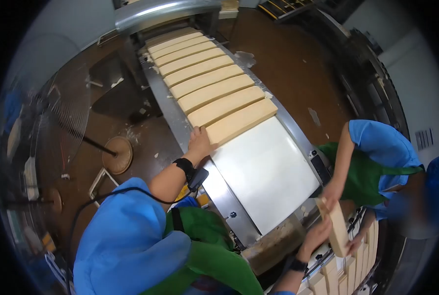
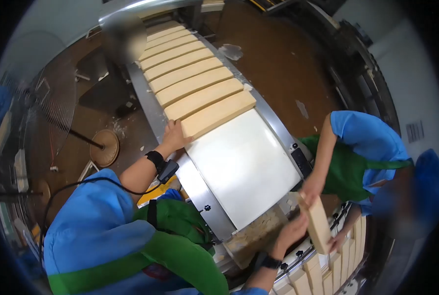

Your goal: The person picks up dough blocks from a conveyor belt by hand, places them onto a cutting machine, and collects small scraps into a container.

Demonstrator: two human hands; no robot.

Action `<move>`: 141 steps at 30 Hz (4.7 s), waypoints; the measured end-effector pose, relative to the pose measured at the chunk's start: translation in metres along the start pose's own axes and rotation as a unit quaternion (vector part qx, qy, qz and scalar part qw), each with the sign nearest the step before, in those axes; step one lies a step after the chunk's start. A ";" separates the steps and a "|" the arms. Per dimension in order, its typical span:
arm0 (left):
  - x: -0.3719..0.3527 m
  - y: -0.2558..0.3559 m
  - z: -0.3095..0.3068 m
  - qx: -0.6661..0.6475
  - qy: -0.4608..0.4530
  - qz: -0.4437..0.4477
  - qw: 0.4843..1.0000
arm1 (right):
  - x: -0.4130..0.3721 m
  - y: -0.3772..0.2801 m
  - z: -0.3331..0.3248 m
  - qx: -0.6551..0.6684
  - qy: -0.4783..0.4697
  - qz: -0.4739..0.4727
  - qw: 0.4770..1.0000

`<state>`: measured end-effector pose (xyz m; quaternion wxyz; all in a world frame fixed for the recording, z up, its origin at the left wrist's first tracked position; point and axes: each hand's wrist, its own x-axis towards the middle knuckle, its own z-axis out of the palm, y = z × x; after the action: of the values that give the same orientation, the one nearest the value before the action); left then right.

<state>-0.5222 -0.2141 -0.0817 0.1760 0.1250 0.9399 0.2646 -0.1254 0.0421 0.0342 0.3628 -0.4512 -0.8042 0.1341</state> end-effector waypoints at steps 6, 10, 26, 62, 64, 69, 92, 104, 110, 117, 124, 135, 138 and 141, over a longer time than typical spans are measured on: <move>0.010 0.006 0.021 0.135 0.051 0.071 0.987 | 0.032 -0.032 0.161 0.031 -0.269 -0.053 0.961; 0.013 0.007 0.011 0.163 0.018 0.100 0.981 | 0.041 -0.063 0.270 -0.096 -0.291 -0.062 0.950; 0.016 -0.002 0.021 0.252 0.001 0.201 0.946 | 0.115 -0.223 0.378 -0.139 -0.300 0.131 0.935; -0.446 0.228 0.147 0.017 -0.517 0.847 0.123 | -0.319 0.220 -0.350 -0.225 0.005 0.692 0.686; -0.453 0.232 0.155 0.031 -0.525 0.841 0.128 | -0.323 0.232 -0.355 -0.213 0.000 0.695 0.687; -0.471 0.233 0.171 0.055 -0.522 0.840 0.136 | -0.342 0.257 -0.356 -0.289 0.067 0.641 0.708; -0.406 0.223 0.188 -0.137 -0.466 0.695 0.530 | -0.339 0.106 -0.270 -0.257 -0.087 0.469 0.840; -0.241 0.149 0.111 -0.082 -0.362 0.513 0.774 | -0.257 0.106 -0.232 -0.225 -0.035 0.364 0.903; -0.166 0.092 0.075 -0.194 -0.203 0.386 0.879 | -0.191 0.074 -0.175 -0.094 -0.095 0.230 0.964; -0.036 -0.005 0.035 0.052 0.106 0.244 0.963 | -0.115 0.032 -0.064 0.060 -0.246 0.135 0.958; 0.038 -0.039 0.018 0.099 0.038 0.083 0.991 | -0.044 0.009 0.102 0.018 -0.258 -0.015 0.966; 0.034 -0.012 0.020 0.170 0.014 0.163 0.972 | 0.064 -0.135 0.351 -0.116 -0.285 -0.019 0.951; 0.036 -0.009 0.019 0.182 0.020 0.184 0.966 | 0.093 -0.180 0.389 -0.119 -0.311 0.009 0.943; 0.034 -0.005 0.013 0.192 -0.016 0.181 0.964 | 0.115 -0.214 0.410 -0.116 -0.342 0.032 0.932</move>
<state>-0.5483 -0.2012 -0.1032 0.1133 0.3288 0.9317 0.1049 -0.5865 0.0635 -0.0831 0.0065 -0.4424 -0.8748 0.1975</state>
